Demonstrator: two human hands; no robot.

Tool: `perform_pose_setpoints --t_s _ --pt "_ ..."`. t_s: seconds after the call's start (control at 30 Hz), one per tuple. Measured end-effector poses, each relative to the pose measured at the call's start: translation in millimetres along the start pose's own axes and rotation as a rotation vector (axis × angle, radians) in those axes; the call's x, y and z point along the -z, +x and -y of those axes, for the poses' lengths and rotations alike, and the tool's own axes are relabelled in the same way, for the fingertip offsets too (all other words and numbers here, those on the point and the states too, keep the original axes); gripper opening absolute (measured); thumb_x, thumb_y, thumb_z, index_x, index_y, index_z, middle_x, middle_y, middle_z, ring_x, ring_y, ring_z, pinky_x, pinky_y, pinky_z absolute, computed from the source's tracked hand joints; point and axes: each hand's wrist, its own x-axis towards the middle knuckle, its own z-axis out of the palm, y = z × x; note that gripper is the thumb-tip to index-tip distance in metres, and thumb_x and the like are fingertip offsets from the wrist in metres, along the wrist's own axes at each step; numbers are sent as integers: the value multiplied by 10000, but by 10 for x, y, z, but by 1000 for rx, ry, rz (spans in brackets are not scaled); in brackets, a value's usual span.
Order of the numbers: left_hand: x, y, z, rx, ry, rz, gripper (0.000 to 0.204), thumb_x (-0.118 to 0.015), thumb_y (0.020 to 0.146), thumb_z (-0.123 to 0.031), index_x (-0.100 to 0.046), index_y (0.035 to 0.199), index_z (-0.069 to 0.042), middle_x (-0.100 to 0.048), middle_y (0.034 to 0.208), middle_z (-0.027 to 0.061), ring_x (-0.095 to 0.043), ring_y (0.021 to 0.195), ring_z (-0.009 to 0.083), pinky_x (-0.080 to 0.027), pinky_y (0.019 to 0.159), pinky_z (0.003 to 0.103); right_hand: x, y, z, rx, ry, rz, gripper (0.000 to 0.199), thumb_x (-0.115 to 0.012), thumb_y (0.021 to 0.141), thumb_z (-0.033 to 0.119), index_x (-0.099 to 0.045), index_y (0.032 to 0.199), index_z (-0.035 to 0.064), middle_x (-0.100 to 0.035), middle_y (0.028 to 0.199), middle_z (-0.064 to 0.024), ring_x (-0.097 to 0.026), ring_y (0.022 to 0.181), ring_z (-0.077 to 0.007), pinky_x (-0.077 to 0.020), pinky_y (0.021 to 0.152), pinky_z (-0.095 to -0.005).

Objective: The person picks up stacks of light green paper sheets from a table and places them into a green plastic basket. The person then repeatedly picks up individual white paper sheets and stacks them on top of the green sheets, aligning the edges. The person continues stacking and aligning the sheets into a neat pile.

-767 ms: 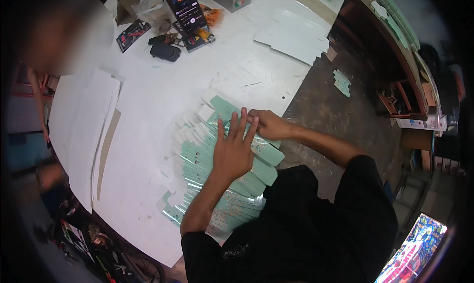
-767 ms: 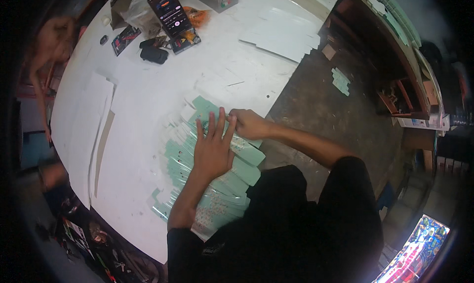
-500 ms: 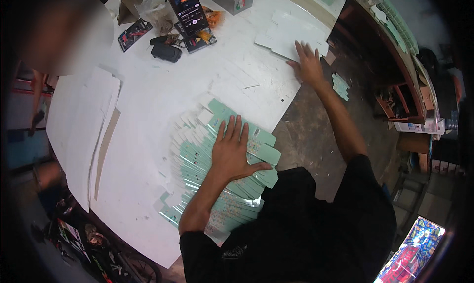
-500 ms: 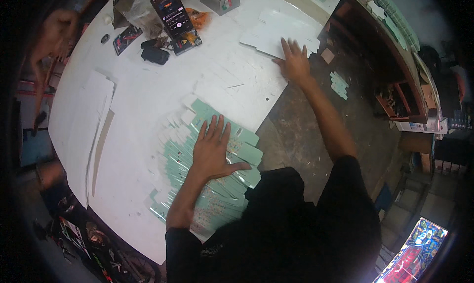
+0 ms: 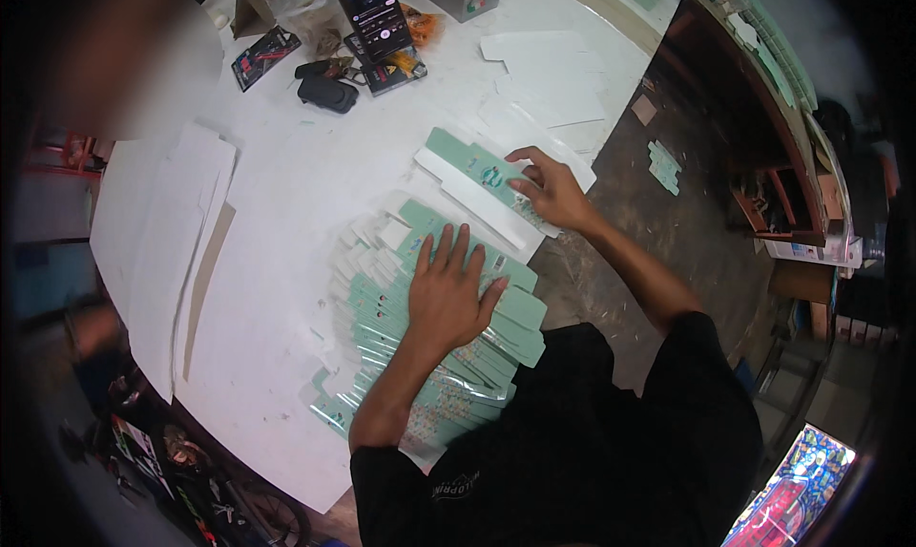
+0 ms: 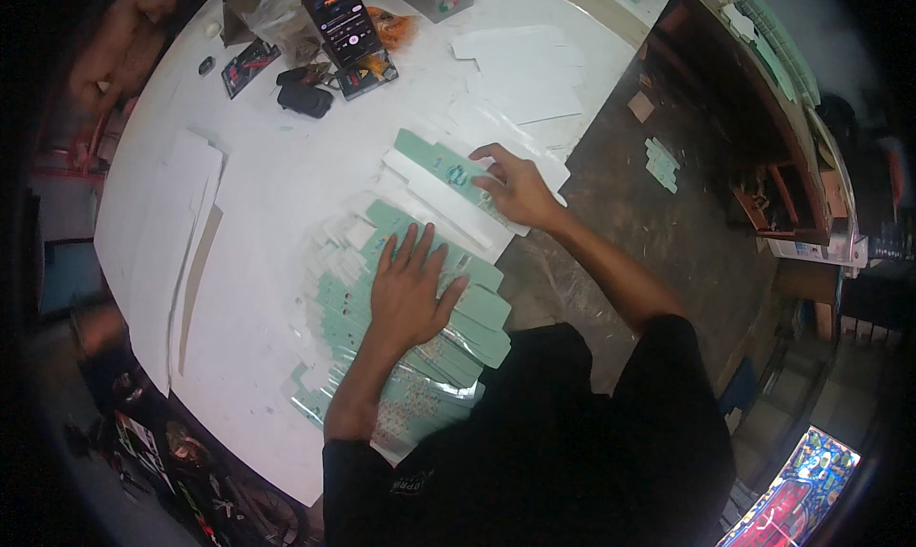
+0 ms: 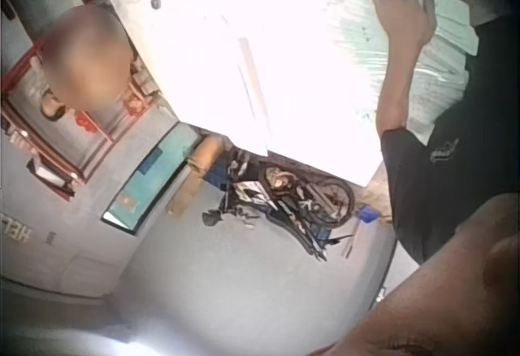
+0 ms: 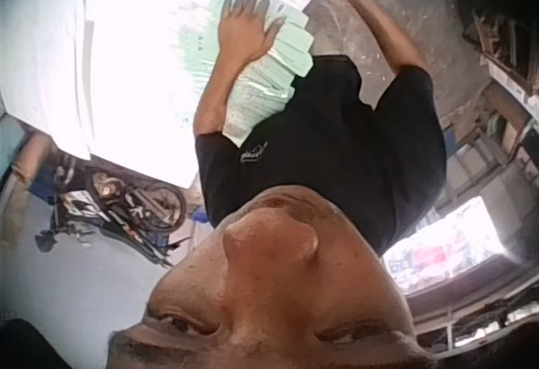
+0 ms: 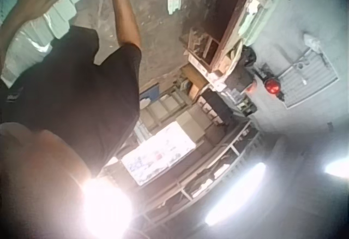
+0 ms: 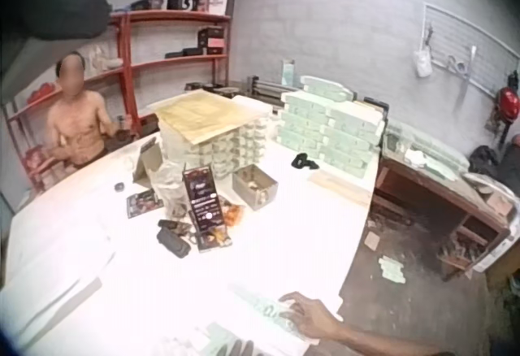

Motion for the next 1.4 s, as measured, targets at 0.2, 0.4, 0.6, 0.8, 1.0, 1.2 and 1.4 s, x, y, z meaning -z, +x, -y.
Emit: perform_pose_setpoints --t_s 0.2,0.4,0.6,0.8,1.0,1.2,1.4 --pt "-24 9 3 -4 24 -1 559 -563 1029 -390 -598 1397 29 -543 1500 299 -485 1425 467 -277 1229 578 -227 -168 -88 455 -750 -121 737 -727 925 482 -599 1377 -85 -595 1112 -189 -542 1081 -341 -406 950 -507" --pt "-12 16 -6 0 35 27 662 -537 1038 -369 -415 1573 1 -519 1525 297 -465 1443 467 -262 1239 576 -616 -280 -166 524 -928 -153 636 -670 943 274 -539 1416 -130 -623 1083 -226 -572 1059 -348 -438 991 -491" --pt "-26 -20 -8 24 38 2 735 -570 1016 -340 -331 1623 -1 -394 1614 312 -321 1541 454 -187 1274 581 -310 -204 115 406 -868 -37 350 -595 948 116 -620 1208 -116 -663 969 -210 -660 945 -331 -566 891 -451" --pt "118 49 -115 -110 210 139 877 -690 888 -310 -330 1614 25 -285 1686 273 -200 1600 416 -103 1306 571 -266 -384 156 -52 105 478 188 -519 1028 100 -636 982 -39 -654 828 -176 -672 823 -251 -547 722 -451" --pt "24 -17 68 -99 151 262 919 -716 871 -430 -379 1587 38 -315 1680 257 -237 1588 416 -82 1302 599 -248 -557 396 31 -275 105 329 -652 1013 274 -697 1134 -29 -667 1236 -306 -629 1218 -442 -507 984 -528" --pt "226 12 -85 86 55 386 944 -545 952 -725 -542 1472 62 -433 1603 287 -313 1557 418 -97 1290 606 -202 -518 -15 306 -729 -61 607 -699 980 457 -659 1305 -53 -476 1525 -332 -453 1440 -475 -325 1196 -643" --pt "106 -120 6 104 108 260 798 -495 1007 -665 -597 1462 -18 -476 1584 255 -338 1546 416 -119 1281 610 -218 -471 -189 211 -494 -5 632 -700 975 463 -621 1372 -23 -510 1461 -339 -469 1408 -489 -381 1121 -655"
